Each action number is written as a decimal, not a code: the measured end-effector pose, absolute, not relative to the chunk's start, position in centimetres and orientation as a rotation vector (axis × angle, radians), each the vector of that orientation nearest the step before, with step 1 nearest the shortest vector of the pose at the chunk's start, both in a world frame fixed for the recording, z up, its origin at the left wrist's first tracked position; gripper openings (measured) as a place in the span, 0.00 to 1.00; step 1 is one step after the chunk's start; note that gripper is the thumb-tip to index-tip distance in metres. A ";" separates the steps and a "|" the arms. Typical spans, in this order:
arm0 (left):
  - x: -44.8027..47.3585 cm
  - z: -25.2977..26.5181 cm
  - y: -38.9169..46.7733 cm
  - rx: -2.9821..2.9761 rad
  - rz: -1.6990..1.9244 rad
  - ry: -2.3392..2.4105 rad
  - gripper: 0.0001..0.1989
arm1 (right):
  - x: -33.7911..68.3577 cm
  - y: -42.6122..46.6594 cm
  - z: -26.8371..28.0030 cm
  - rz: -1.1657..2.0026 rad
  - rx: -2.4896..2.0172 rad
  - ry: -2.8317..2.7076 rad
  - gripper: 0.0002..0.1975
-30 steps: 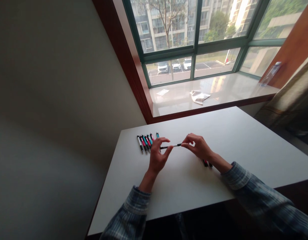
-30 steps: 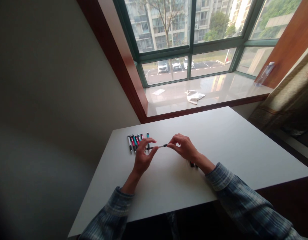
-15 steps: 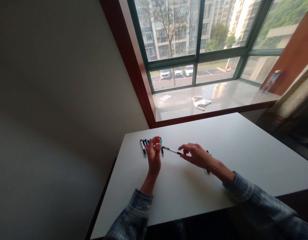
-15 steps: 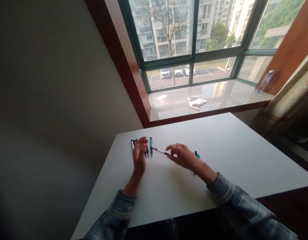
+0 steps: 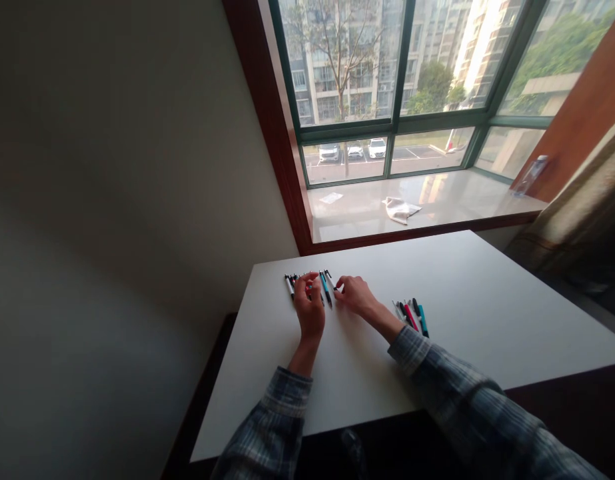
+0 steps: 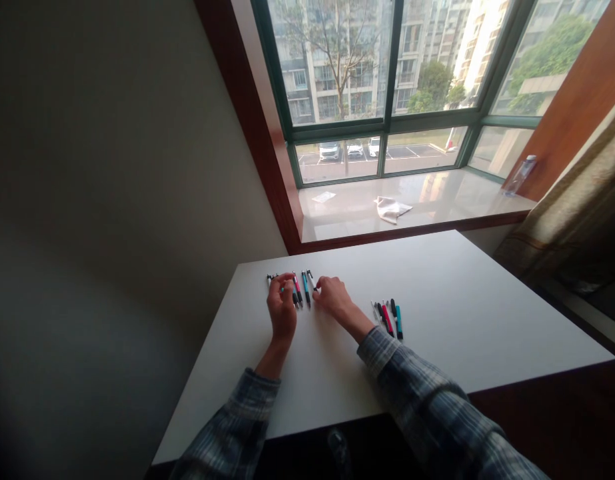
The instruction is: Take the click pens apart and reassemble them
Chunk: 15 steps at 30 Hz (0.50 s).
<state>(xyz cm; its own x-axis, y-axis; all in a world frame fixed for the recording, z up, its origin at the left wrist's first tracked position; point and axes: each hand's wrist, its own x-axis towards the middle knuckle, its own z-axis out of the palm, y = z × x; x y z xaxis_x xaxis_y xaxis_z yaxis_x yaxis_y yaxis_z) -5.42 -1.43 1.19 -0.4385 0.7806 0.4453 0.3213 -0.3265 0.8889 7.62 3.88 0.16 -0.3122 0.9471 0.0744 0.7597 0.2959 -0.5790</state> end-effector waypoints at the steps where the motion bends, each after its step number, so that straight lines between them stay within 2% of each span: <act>1: -5.4 1.1 -1.4 1.425 1.821 1.567 0.11 | 7.2 4.0 0.1 0.624 -1.523 -2.167 0.10; 6: -5.6 1.0 -1.3 1.463 1.831 1.568 0.10 | 6.6 3.6 0.3 0.629 -1.451 -2.203 0.08; 10: -5.4 1.1 -1.2 1.475 1.822 1.558 0.10 | 9.9 2.9 1.2 0.646 -1.328 -2.242 0.10; 13: -5.2 1.1 -1.3 1.500 1.800 1.554 0.10 | 15.3 2.4 2.2 0.616 -1.100 -2.304 0.13; 15: -5.0 1.1 -1.3 1.520 1.777 1.557 0.10 | 19.4 2.0 2.8 0.601 -1.040 -2.323 0.18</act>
<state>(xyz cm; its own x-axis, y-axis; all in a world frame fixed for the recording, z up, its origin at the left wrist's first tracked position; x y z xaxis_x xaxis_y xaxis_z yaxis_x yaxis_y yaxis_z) -4.99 -1.30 1.10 -0.3758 0.7894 0.4854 0.3772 -0.3481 0.8582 19.42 1.99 2.83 -0.5699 0.7740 0.2760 0.5432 0.6069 -0.5802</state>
